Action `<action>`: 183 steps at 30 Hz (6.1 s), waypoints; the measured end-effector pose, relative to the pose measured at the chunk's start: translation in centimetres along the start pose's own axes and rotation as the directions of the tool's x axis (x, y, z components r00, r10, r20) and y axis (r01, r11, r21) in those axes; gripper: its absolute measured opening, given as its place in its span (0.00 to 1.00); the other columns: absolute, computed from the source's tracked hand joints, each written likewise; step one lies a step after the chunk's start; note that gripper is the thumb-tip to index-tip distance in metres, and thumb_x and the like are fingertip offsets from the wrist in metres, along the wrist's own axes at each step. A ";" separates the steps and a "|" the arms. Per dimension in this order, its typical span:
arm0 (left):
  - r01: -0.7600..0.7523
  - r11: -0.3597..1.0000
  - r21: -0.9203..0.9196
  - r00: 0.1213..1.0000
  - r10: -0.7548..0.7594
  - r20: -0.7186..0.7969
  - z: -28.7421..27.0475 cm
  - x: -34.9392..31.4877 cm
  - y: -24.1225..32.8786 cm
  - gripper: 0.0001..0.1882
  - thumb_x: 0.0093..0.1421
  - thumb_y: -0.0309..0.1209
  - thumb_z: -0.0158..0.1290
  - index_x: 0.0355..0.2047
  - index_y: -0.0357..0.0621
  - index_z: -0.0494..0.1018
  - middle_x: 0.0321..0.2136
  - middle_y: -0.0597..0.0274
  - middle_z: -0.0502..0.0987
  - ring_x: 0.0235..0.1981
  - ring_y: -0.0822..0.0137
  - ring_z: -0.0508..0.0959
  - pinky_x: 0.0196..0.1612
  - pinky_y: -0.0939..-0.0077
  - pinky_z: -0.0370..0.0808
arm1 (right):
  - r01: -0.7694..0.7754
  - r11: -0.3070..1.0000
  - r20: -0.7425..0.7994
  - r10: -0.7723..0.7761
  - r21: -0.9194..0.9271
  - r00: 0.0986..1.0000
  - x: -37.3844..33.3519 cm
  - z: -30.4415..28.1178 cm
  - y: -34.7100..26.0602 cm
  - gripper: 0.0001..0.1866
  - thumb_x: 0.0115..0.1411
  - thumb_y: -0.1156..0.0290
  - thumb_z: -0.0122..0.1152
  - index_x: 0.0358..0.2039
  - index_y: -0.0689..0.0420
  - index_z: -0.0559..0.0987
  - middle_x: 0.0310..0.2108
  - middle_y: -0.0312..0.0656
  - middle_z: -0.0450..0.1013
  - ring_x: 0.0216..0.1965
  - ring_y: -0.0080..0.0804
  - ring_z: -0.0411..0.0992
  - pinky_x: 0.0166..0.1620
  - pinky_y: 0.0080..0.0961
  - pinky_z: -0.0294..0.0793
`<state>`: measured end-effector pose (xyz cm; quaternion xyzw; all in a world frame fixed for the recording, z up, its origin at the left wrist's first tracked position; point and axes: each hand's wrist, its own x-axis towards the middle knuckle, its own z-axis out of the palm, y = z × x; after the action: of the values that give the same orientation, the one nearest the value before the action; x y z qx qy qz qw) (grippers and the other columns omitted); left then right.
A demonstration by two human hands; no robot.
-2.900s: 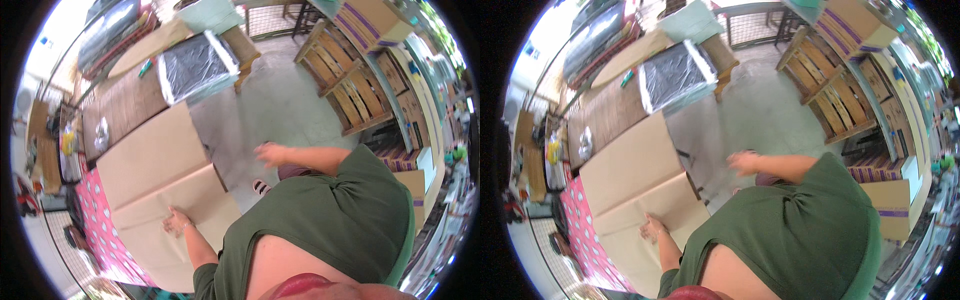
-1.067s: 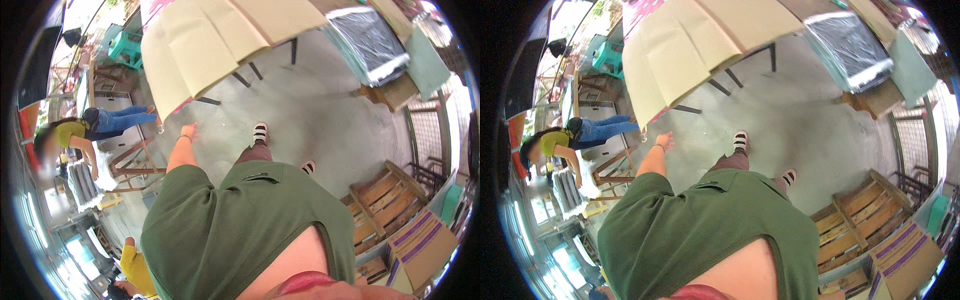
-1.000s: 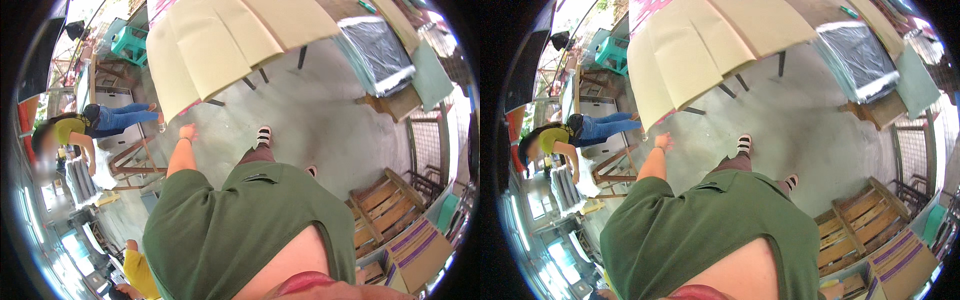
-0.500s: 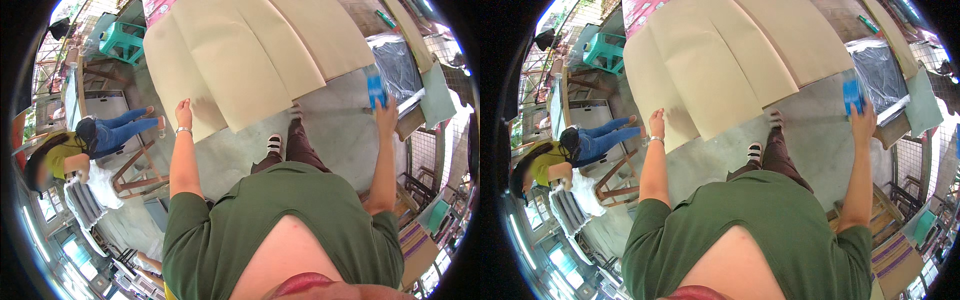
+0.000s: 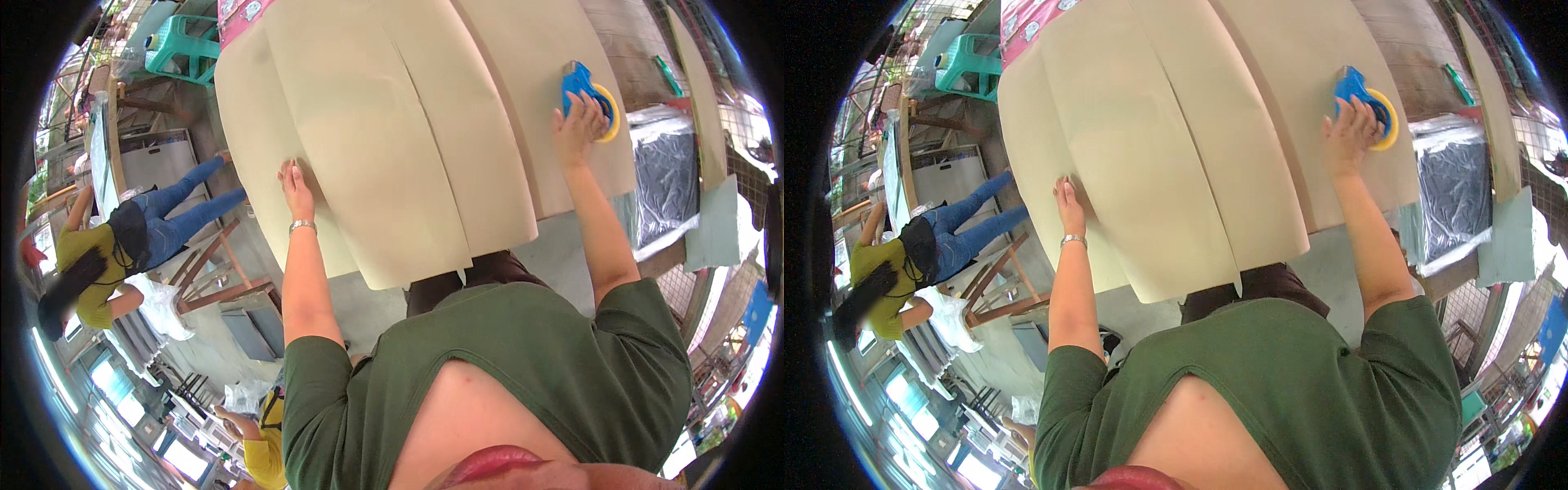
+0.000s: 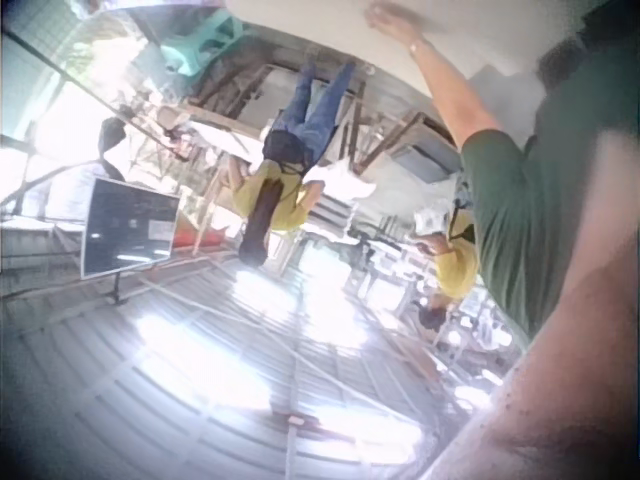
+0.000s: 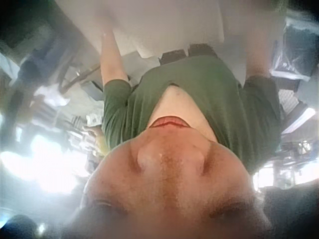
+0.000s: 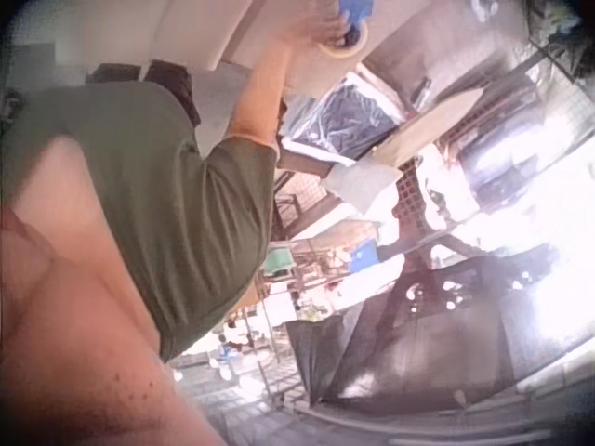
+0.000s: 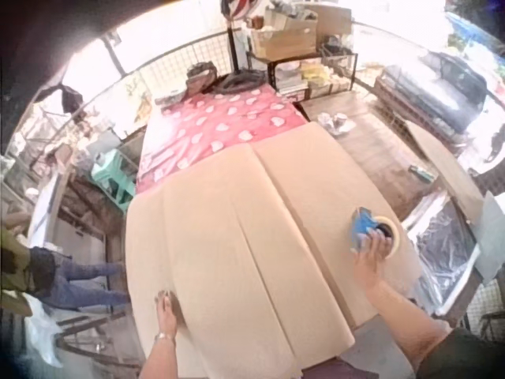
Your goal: The person places a black panel into a cardboard box and wraps the box with brown paper and clear tape. They then pick up another black panel wrapped in plastic, place it on a sheet of paper, and fold the paper over it, securing it with tape.
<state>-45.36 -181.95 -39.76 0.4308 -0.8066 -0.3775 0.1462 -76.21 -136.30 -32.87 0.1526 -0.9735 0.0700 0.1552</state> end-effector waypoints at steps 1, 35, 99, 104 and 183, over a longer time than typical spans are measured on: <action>-0.011 0.998 -0.059 1.000 0.012 0.005 0.8 0.6 0.7 0.26 0.67 0.48 0.33 0.57 0.46 0.65 0.64 0.56 0.54 0.67 0.53 0.42 0.67 0.59 0.36 | 0.109 0.984 -0.029 -0.106 0.139 0.994 1.1 1.6 -0.5 0.21 0.56 0.66 0.58 0.50 0.54 0.69 0.56 0.47 0.62 0.58 0.46 0.58 0.58 0.45 0.55; -0.441 0.849 0.292 0.894 0.386 0.228 4.7 4.3 8.9 0.38 0.65 0.47 0.39 0.64 0.31 0.41 0.64 0.34 0.40 0.66 0.41 0.42 0.66 0.57 0.44 | 0.555 0.812 0.395 -0.576 0.178 0.716 6.1 5.1 -16.7 0.33 0.65 0.54 0.39 0.65 0.59 0.48 0.67 0.45 0.40 0.68 0.41 0.35 0.67 0.44 0.32; -0.447 0.749 0.488 0.820 0.125 0.559 16.1 3.7 23.9 0.19 0.58 0.36 0.38 0.26 0.34 0.74 0.28 0.40 0.76 0.33 0.41 0.75 0.41 0.52 0.70 | 0.556 0.793 0.447 -0.603 0.247 0.661 8.6 5.2 -19.9 0.50 0.51 0.44 0.56 0.66 0.58 0.47 0.67 0.55 0.36 0.67 0.60 0.30 0.58 0.73 0.28; -0.531 0.721 0.445 0.733 0.127 0.668 15.9 4.4 23.4 0.18 0.59 0.39 0.39 0.30 0.37 0.74 0.30 0.43 0.77 0.32 0.42 0.75 0.40 0.52 0.71 | 0.457 0.747 0.477 -0.662 0.483 0.578 9.3 4.7 -17.9 0.44 0.51 0.49 0.57 0.65 0.52 0.53 0.67 0.52 0.38 0.68 0.53 0.34 0.63 0.61 0.32; -0.739 0.526 0.420 0.609 0.256 0.751 15.3 14.4 23.8 0.72 0.31 0.61 0.64 0.66 0.44 0.32 0.68 0.61 0.32 0.68 0.66 0.29 0.61 0.36 0.26 | 0.230 0.639 -0.249 -0.062 0.734 0.967 14.6 3.7 -24.2 0.27 0.45 0.64 0.64 0.47 0.58 0.71 0.51 0.52 0.62 0.50 0.51 0.65 0.52 0.38 0.67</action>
<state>-76.28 -178.00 -33.83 0.0382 -0.9772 -0.0946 -0.1862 -82.81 -163.86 -29.50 0.2739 -0.8186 0.4718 0.1796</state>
